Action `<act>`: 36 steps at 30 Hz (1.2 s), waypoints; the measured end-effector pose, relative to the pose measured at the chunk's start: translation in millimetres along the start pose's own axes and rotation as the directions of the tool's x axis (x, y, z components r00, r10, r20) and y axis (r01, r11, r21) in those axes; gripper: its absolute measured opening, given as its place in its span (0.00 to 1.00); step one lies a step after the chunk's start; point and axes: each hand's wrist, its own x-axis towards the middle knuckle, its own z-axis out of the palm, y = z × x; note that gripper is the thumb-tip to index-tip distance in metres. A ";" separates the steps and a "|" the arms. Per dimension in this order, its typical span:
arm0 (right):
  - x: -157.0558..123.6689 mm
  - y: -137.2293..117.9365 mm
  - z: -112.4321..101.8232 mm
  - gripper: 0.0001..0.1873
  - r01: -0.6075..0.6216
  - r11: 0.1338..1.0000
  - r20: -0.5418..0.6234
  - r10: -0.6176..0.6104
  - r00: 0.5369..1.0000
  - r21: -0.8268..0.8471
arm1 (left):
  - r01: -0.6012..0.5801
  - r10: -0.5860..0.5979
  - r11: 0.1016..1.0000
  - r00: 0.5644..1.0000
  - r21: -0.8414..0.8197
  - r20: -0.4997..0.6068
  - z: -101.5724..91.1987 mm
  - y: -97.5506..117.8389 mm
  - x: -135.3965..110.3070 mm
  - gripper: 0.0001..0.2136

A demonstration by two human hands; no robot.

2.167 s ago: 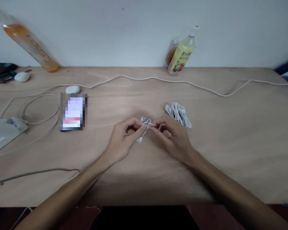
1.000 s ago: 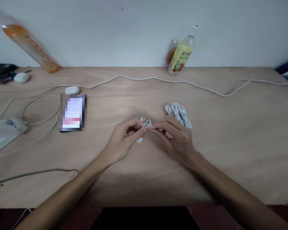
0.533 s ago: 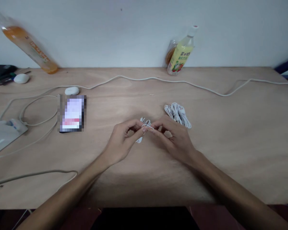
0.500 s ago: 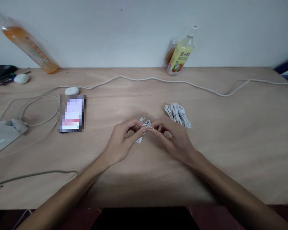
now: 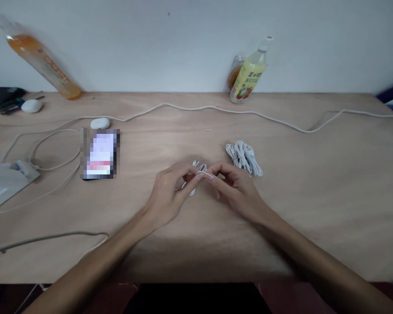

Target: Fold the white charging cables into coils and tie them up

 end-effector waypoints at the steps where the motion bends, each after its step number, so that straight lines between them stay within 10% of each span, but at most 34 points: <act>1: 0.5 -0.4 -0.1 0.16 -0.010 1.000 -0.003 0.010 1.000 0.010 | -0.029 0.029 0.999 1.000 0.043 -0.007 0.3 -0.2 -0.7 0.07; 13: 0.2 -1.5 0.8 0.17 -0.142 0.989 -0.025 0.143 0.989 0.038 | -0.268 0.272 0.928 0.962 0.260 0.019 4.3 -7.7 -3.6 0.06; 24: -2.2 5.3 1.5 0.10 0.127 0.991 -0.065 -0.129 0.989 -0.043 | 0.228 -0.232 0.939 0.973 -0.257 0.013 1.8 4.1 4.0 0.12; 36: -0.3 11.1 -5.9 0.05 0.436 0.776 -0.014 -0.496 0.868 -0.457 | 0.354 -0.340 0.821 0.933 -0.447 0.116 0.7 5.1 6.6 0.14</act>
